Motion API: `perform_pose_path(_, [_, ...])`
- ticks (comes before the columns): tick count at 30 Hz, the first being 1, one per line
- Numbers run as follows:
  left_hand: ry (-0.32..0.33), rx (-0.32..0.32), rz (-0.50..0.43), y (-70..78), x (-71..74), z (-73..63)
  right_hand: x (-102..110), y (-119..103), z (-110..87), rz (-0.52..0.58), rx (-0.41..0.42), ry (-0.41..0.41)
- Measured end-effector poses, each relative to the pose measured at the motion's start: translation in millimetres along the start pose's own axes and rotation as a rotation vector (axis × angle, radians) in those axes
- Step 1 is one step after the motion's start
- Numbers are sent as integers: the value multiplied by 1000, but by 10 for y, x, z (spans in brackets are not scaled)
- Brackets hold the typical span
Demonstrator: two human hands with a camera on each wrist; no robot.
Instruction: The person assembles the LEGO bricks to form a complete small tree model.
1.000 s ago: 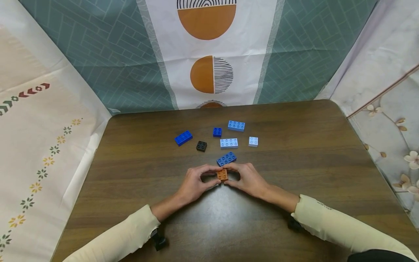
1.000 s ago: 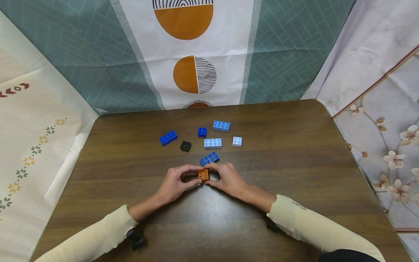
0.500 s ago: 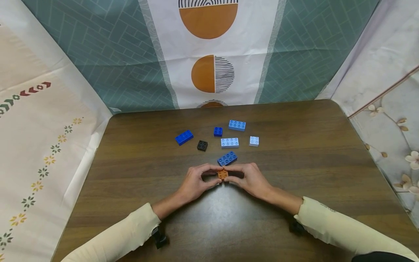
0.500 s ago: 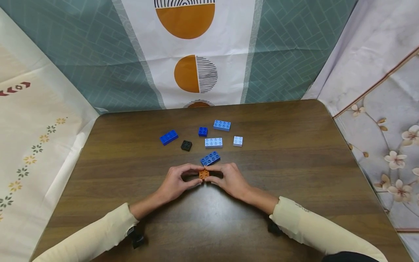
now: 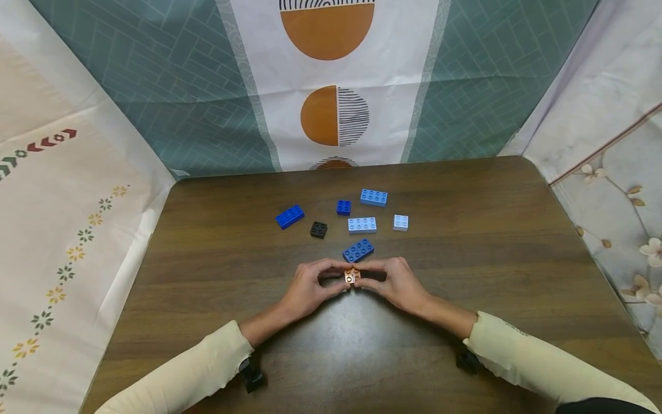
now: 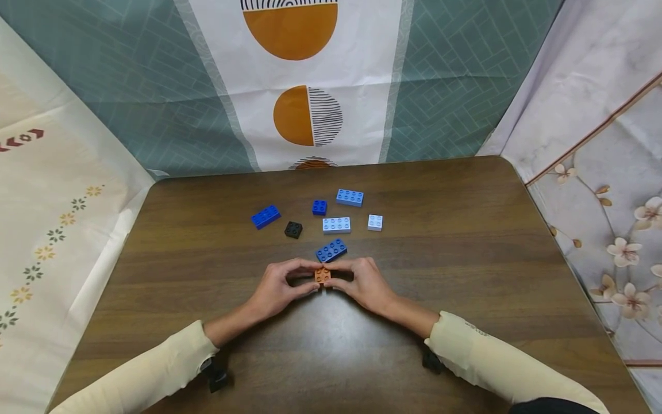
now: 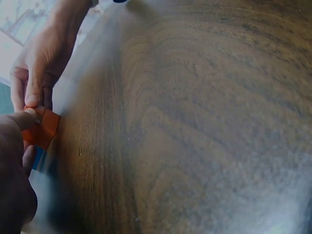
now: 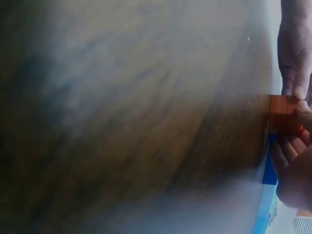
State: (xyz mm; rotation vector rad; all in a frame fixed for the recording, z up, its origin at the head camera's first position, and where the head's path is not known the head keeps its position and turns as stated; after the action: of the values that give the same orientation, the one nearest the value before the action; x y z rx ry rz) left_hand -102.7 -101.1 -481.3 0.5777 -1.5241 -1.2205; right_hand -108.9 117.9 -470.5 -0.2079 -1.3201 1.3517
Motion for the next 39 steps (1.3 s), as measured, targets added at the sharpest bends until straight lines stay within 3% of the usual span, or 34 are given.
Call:
perform_pose_path(10, [5, 14, 37, 36, 8, 9, 17, -1, 22, 6, 8, -16])
perform_pose_path(17, [-9, 18, 138, 97, 43, -14, 34, 0, 60, 2, -5, -41])
perform_pose_path(19, [15, 8, 154, 107, 103, -7, 33, 4, 67, 9, -13, -50])
perform_pose_path(22, [104, -8, 148, 111, 261, 54, 30, 7, 77, 19, -28, -59])
perform_pose_path(26, [232, 3, 110, 37, 496, 212, 32, 12, 85, 34, -40, -54])
perform_pose_path(29, [271, 45, 121, -82, 609, 321, 30, 22, 82, 42, -50, -53])
perform_pose_path(34, [244, 104, 161, -269, 669, 427, 14, 34, 69, 103, -54, -62])
perform_pose_path(39, [212, 138, 184, -365, 664, 474, 2, 38, 47, 119, -72, -73])
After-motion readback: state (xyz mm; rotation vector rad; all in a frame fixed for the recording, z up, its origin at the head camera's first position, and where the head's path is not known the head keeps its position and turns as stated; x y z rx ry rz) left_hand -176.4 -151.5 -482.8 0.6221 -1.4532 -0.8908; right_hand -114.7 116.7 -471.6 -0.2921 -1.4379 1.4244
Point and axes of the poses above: each hand's wrist, its own z-axis towards the middle knuckle, its own x-axis out of the back of the hand, y = z × x, the point moved 3 cm from there along z, towards the middle knuckle, and after that the axes turned 10 degrees about x, right-handed, at the moved point
